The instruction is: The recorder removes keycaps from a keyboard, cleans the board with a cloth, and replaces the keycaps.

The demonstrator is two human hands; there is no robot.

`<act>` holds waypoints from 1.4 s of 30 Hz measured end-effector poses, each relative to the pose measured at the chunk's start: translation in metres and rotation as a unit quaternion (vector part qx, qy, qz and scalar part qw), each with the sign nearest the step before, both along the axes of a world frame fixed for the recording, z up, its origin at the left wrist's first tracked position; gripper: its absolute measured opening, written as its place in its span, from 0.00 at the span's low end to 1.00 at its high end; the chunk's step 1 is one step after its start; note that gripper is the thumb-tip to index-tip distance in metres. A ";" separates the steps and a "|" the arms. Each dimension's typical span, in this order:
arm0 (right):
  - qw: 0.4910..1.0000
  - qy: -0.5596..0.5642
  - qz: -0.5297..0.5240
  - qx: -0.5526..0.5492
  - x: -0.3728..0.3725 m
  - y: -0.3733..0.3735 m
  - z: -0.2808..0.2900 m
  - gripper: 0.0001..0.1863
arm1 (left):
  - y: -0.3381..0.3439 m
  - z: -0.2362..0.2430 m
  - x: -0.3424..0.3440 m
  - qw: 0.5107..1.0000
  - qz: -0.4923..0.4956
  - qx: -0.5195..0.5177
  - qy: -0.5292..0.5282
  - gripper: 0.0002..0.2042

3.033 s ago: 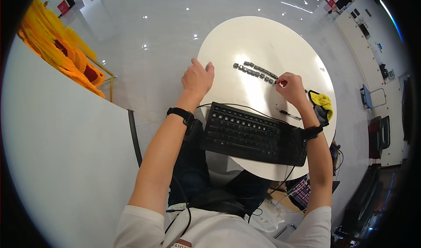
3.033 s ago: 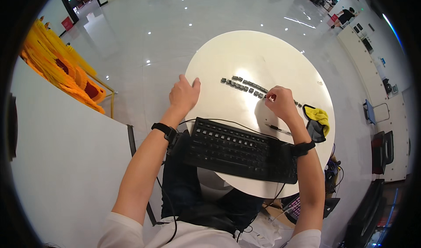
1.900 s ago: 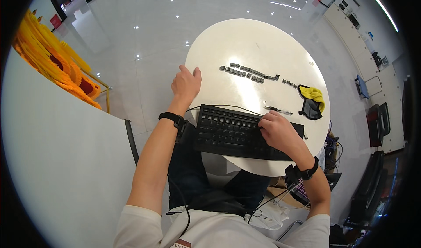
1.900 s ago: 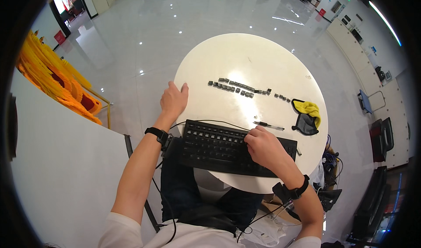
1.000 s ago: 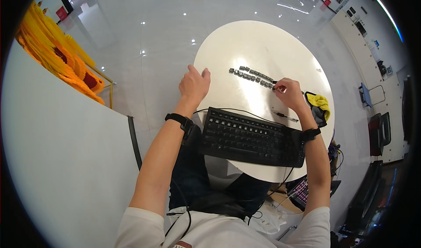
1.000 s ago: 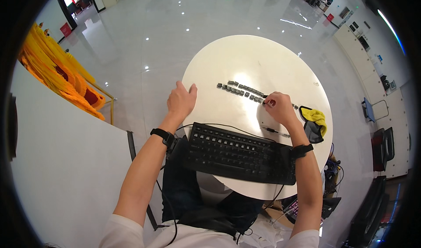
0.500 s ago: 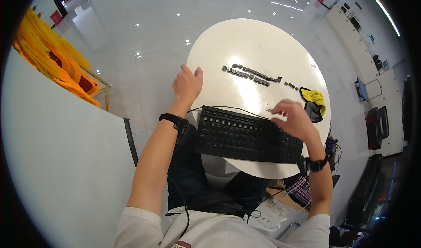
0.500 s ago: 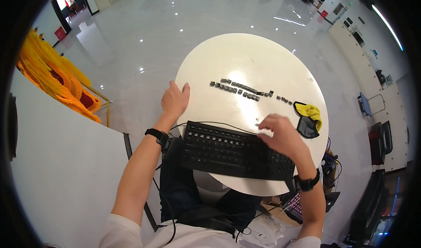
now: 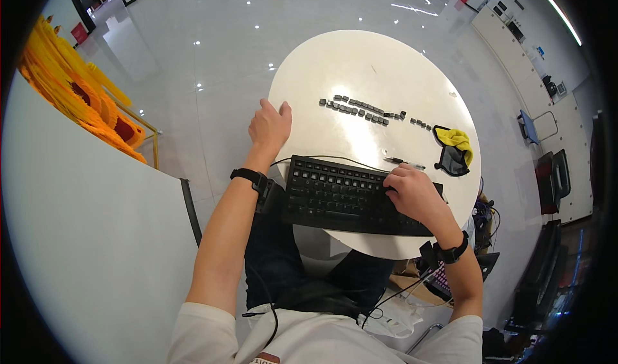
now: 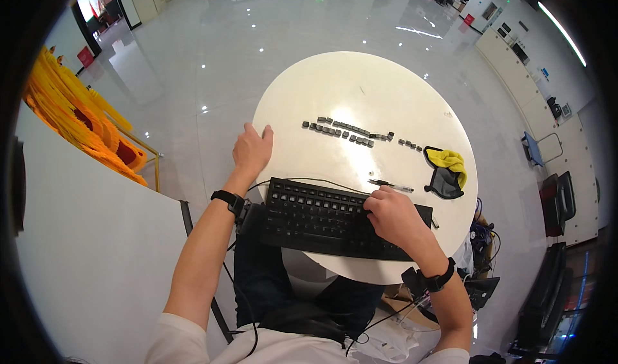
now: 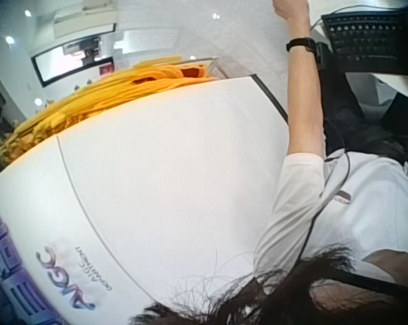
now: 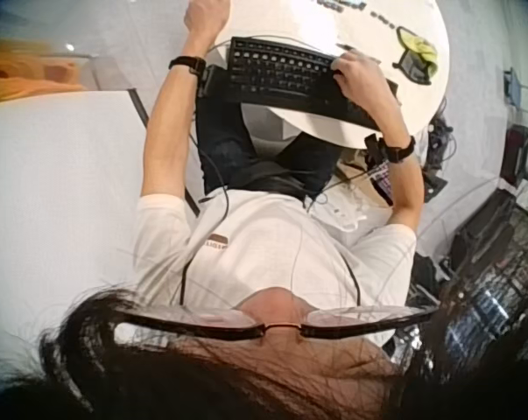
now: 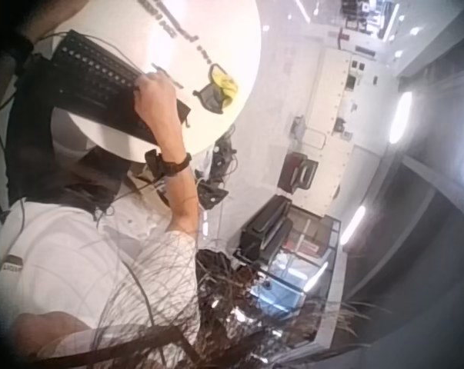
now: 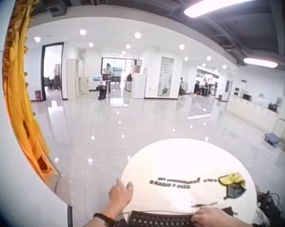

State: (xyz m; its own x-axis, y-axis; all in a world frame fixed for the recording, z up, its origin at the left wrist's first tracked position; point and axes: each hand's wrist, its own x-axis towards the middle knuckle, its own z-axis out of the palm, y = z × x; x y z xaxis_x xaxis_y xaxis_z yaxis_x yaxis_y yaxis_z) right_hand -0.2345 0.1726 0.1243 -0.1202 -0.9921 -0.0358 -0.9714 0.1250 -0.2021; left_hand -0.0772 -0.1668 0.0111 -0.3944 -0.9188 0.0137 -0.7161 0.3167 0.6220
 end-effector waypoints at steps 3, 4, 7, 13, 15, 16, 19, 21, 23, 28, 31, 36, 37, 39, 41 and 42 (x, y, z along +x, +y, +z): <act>1.000 0.024 0.001 0.002 0.003 0.000 -0.006 0.04 | -0.001 0.001 0.000 1.000 -0.003 -0.003 -0.001 0.27; 0.999 0.037 0.000 0.004 0.003 -0.001 -0.008 0.04 | -0.001 0.001 0.000 1.000 -0.003 -0.002 -0.002 0.27; 0.999 0.048 -0.014 -0.003 0.007 -0.002 -0.013 0.03 | -0.001 0.001 0.000 1.000 -0.004 0.006 0.002 0.27; 0.997 -0.039 -0.063 -0.028 0.000 -0.009 0.019 0.01 | 0.000 0.006 0.003 1.000 0.008 0.009 0.000 0.27; 0.993 -0.075 -0.081 -0.051 -0.024 -0.015 0.019 0.03 | 0.001 0.005 -0.001 1.000 -0.006 0.030 0.003 0.28; 0.986 -0.114 -0.093 -0.081 -0.039 -0.020 0.016 0.05 | 0.000 0.004 0.000 1.000 -0.003 0.029 0.001 0.28; 0.982 -0.094 -0.090 -0.135 -0.087 -0.040 -0.002 0.07 | -0.001 0.001 -0.001 1.000 -0.005 0.027 0.000 0.28; 0.982 -0.093 -0.091 -0.139 -0.115 -0.053 -0.017 0.06 | -0.003 -0.004 0.001 1.000 0.002 0.000 -0.002 0.28; 0.982 -0.089 -0.097 -0.135 -0.134 -0.061 -0.029 0.07 | -0.001 -0.001 -0.001 1.000 0.001 0.003 -0.004 0.28; 0.986 -0.080 -0.085 -0.120 -0.142 -0.072 -0.043 0.08 | -0.001 0.004 -0.001 1.000 -0.001 0.015 -0.013 0.28; 0.986 -0.082 -0.088 -0.113 -0.146 -0.076 -0.049 0.08 | -0.002 0.003 -0.001 1.000 -0.007 0.021 -0.006 0.28; 0.982 -0.086 -0.085 -0.143 -0.145 -0.075 -0.048 0.07 | -0.002 0.001 -0.004 1.000 -0.009 0.009 -0.006 0.28; 0.980 -0.094 -0.079 -0.156 -0.141 -0.075 -0.043 0.07 | -0.002 0.000 -0.004 1.000 -0.010 0.009 -0.005 0.28; 0.978 -0.099 -0.074 -0.168 -0.132 -0.069 -0.031 0.06 | -0.003 -0.002 -0.004 1.000 -0.004 0.008 -0.006 0.28; 0.984 -0.092 -0.092 -0.119 -0.112 -0.059 -0.008 0.06 | -0.004 -0.004 -0.002 1.000 -0.003 0.008 -0.004 0.28; 0.984 -0.093 -0.092 -0.118 -0.098 -0.052 0.002 0.06 | -0.006 -0.004 0.000 1.000 -0.002 0.008 -0.003 0.28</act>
